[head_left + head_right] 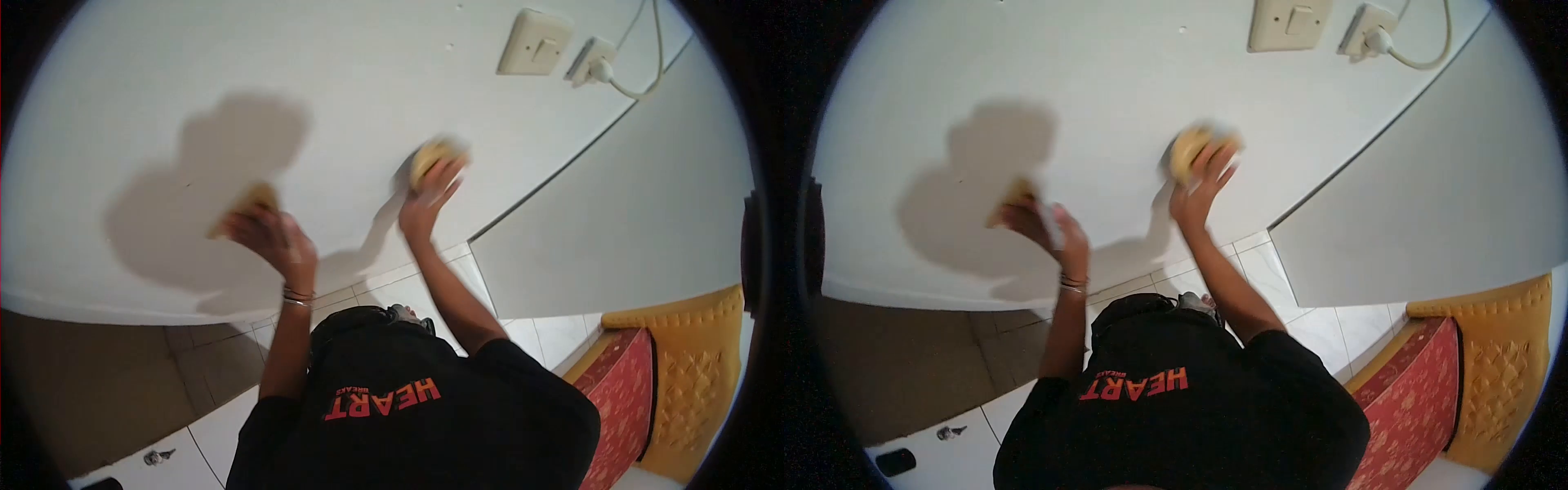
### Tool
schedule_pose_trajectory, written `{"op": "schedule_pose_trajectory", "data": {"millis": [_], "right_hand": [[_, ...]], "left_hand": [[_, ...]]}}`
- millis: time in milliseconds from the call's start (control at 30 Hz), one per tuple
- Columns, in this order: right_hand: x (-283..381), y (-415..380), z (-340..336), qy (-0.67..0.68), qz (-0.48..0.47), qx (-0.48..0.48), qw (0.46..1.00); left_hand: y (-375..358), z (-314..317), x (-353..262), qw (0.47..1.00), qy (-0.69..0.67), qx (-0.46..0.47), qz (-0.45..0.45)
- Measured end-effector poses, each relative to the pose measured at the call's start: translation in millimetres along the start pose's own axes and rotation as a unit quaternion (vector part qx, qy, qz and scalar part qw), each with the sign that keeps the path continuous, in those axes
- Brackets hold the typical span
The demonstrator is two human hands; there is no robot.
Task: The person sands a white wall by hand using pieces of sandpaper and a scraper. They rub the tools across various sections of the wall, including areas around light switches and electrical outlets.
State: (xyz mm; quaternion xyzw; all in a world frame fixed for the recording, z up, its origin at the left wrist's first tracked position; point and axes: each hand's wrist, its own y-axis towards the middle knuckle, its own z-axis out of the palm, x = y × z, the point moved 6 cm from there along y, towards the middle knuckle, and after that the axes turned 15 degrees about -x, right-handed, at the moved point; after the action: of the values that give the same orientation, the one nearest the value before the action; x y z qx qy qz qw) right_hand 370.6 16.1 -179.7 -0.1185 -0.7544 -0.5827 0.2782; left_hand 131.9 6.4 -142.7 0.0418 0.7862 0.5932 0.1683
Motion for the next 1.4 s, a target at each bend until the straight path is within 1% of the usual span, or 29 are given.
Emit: {"op": "schedule_pose_trajectory", "data": {"millis": [67, 100, 200, 267, 333, 367, 433, 467, 533, 600, 633, 700, 733, 767, 800, 867, 933, 967, 1000, 1033, 1100, 1133, 1167, 1200, 1233, 1267, 1333, 1367, 1400], "right_hand": [[6, 69, -13, -0.054, -0.053, -0.075, 0.994], [-37, 79, 1, 0.023, 0.043, -0.069, 0.996], [-11, 38, 3, 0.001, 0.042, -0.076, 0.996], [-17, -60, 19, 0.074, 0.108, 0.012, 0.991], [8, -122, 14, -0.094, 0.069, 0.255, 0.96], [0, -110, 18, -0.095, 0.067, 0.251, 0.961], [-18, -53, 11, 0.032, 0.097, 0.014, 0.995], [-23, -9, 2, 0.071, 0.124, -0.049, 0.988], [-37, 54, -12, 0.082, 0.109, -0.09, 0.987], [-64, 88, -17, 0.206, 0.145, -0.095, 0.963], [-52, 91, -29, 0.11, 0.089, -0.131, 0.981], [-70, 37, -10, 0.002, -0.03, -0.045, 0.999], [-79, 8, -7, 0.115, 0.151, 0.014, 0.982], [-82, -32, -4, 0.009, -0.07, 0.084, 0.994], [-88, -50, -10, 0.035, -0.051, 0.163, 0.985], [-113, -26, -14, 0.012, -0.01, 0.134, 0.991], [-148, 50, -15, -0.017, -0.02, -0.001, 1.0], [-148, 107, -31, 0.034, 0.017, -0.065, 0.997], [-150, 153, -45, 0.087, 0.052, -0.129, 0.986], [-172, 166, -41, 0.093, 0.054, -0.124, 0.986], [-216, 170, -24, 0.168, 0.163, -0.081, 0.969], [-199, 152, -28, 0.084, 0.078, -0.054, 0.992], [-171, 125, -34, 0.002, -0.013, -0.028, 1.0], [-183, 66, -15, -0.023, -0.047, 0.013, 0.999], [-177, 17, -15, -0.032, -0.09, 0.132, 0.987], [-165, -5, -31, 0.067, -0.054, 0.225, 0.971], [-172, 2, -37, -0.007, -0.057, 0.225, 0.973], [-174, 53, -41, -0.017, -0.044, 0.104, 0.993], [-185, 119, -49, -0.034, -0.03, -0.016, 0.999]], "left_hand": [[-64, 10, -11, 0.986, -0.098, 0.134, 0.003], [-62, 8, -11, 0.986, -0.104, 0.132, 0.006], [-30, 2, -5, 0.985, -0.161, 0.041, -0.047], [25, -13, -7, 0.988, -0.146, -0.049, -0.026], [59, -23, -19, 0.981, -0.152, -0.108, -0.057], [57, -21, -22, 0.985, -0.129, -0.102, -0.05], [17, -4, -21, 0.991, -0.116, -0.054, -0.026], [-17, 8, -23, 0.995, -0.101, -0.003, -0.003], [-62, 16, -32, 0.994, -0.101, 0.035, -0.011], [-72, 23, -48, 0.979, -0.181, 0.066, -0.07], [-52, 26, -58, 0.956, -0.246, -0.011, -0.159], [-6, 34, -80, 0.974, -0.183, -0.043, -0.124], [17, 37, -95, 0.985, -0.125, -0.084, -0.085], [35, 38, -110, 0.98, -0.137, -0.116, -0.086], [46, 39, -124, 0.974, -0.15, -0.147, -0.087], [33, 49, -147, 0.978, -0.129, -0.13, -0.096], [-30, 81, -162, 0.998, -0.045, -0.007, -0.04], [-66, 85, -168, 0.998, -0.041, 0.0, -0.039], [-104, 94, -177, 0.993, -0.085, 0.067, -0.039], [-123, 102, -186, 0.983, -0.125, 0.132, -0.04], [-96, 99, -193, 0.989, -0.105, 0.096, -0.05], [-74, 92, -197, 0.992, -0.092, 0.066, -0.059], [-39, 84, -197, 0.979, -0.141, -0.021, -0.148], [-19, 86, -181, 0.964, -0.191, -0.056, -0.177], [-3, 85, -166, 0.944, -0.242, -0.089, -0.204], [13, 82, -176, 0.946, -0.238, -0.091, -0.202], [40, 71, -192, 0.949, -0.21, -0.14, -0.191], [3, 87, -163, 0.982, -0.093, -0.051, -0.154], [-25, 87, -209, 0.999, 0.009, -0.034, -0.008]]}}
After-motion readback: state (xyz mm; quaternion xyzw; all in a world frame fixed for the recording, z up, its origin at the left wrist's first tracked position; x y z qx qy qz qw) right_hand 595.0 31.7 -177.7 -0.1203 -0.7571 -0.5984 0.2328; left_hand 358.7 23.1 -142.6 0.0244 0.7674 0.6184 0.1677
